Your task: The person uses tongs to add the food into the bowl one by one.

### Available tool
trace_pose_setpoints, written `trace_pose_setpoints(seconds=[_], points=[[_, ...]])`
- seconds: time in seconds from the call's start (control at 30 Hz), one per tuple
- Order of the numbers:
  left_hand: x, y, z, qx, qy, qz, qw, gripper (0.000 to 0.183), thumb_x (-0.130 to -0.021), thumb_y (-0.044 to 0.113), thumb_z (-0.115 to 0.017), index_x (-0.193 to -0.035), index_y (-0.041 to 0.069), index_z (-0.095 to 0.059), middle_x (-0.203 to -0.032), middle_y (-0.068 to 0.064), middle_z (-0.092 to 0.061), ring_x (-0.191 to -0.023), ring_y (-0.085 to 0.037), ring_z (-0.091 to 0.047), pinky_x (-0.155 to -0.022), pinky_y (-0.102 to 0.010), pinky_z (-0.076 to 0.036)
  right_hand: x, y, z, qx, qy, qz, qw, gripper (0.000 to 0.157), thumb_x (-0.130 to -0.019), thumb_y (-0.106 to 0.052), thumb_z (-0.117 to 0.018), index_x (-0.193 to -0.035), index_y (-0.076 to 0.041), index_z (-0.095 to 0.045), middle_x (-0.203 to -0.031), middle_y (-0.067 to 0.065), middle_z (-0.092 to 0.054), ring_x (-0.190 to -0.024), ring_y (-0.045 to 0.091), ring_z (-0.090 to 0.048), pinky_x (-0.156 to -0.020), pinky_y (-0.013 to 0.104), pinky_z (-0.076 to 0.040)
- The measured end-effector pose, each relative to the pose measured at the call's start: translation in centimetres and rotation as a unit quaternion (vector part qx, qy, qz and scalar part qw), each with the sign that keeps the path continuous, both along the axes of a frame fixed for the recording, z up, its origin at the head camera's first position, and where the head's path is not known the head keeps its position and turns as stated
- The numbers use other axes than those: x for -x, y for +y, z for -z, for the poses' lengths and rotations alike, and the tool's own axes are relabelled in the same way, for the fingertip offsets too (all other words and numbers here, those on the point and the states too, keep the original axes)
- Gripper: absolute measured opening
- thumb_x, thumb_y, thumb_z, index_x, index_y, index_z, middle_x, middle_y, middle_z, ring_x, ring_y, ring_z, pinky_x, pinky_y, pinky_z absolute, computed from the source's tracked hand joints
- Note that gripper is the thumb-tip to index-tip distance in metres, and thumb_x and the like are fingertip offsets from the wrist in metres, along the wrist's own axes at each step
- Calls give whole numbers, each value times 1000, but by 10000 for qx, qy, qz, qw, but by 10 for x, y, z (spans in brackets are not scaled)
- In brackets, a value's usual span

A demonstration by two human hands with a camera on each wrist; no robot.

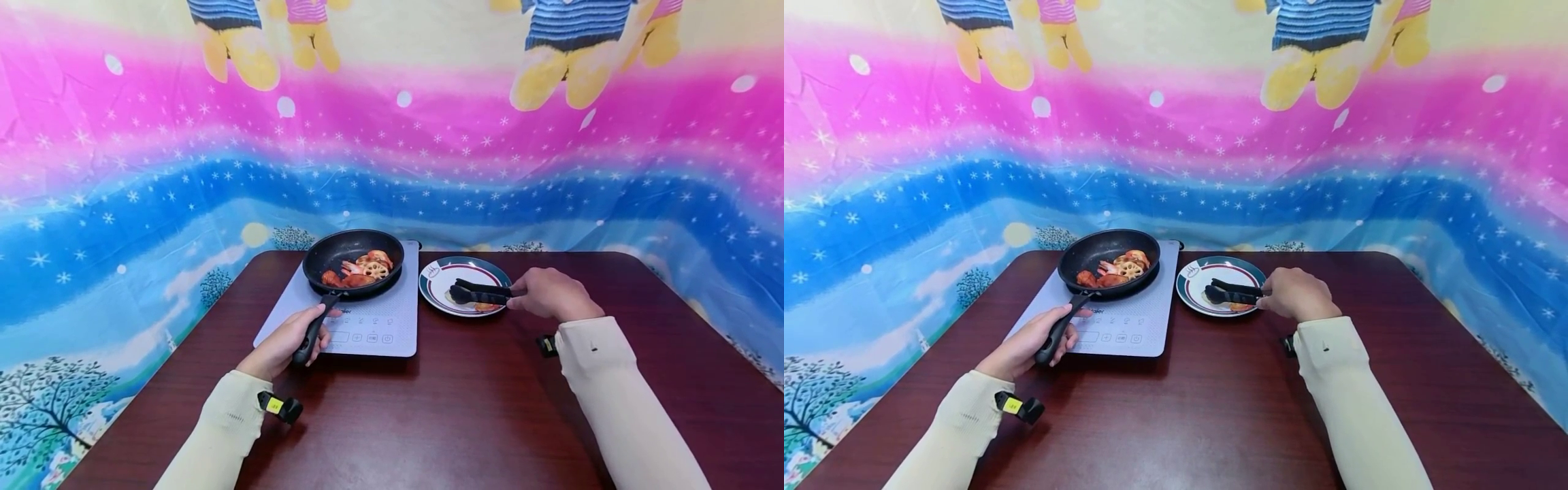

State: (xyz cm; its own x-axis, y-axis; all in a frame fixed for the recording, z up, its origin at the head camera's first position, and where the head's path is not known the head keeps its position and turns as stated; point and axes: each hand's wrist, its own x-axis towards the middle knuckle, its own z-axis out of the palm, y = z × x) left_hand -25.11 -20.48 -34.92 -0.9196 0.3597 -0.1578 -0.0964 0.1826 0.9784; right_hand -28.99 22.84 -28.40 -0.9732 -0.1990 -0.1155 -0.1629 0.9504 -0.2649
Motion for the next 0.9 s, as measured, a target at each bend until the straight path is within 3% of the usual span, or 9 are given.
trace_pose_setpoints(seconds=[0.4,0.67,0.9], points=[[0,0,0,18,-49,-56,10000,58,-104,45,-30,-140,0,-41,-71,-3,-51,-48,-10,-45,-45,-25,-41,0,0,1,74,-265,16,9996,43,-88,-30,-70,-120,-1,-67,-119,24,-60,-105,39,-55,-78,56,-49],[-1,1,-1,22,9,25,10000,59,-104,46,-30,-140,0,-40,-71,-3,-51,-48,-11,-45,-46,-25,-41,3,0,3,134,-494,-121,9986,44,-88,-27,-70,-121,2,-65,-116,23,-61,-96,32,-56,-73,46,-51],[-1,1,-1,43,-10,-7,10000,59,-104,45,-31,-140,0,-41,-71,-3,-51,-49,-11,-46,-46,-25,-42,2,2,2,61,-297,-220,9993,39,-89,-27,-69,-119,-3,-68,-114,20,-63,-96,31,-55,-72,46,-49]])
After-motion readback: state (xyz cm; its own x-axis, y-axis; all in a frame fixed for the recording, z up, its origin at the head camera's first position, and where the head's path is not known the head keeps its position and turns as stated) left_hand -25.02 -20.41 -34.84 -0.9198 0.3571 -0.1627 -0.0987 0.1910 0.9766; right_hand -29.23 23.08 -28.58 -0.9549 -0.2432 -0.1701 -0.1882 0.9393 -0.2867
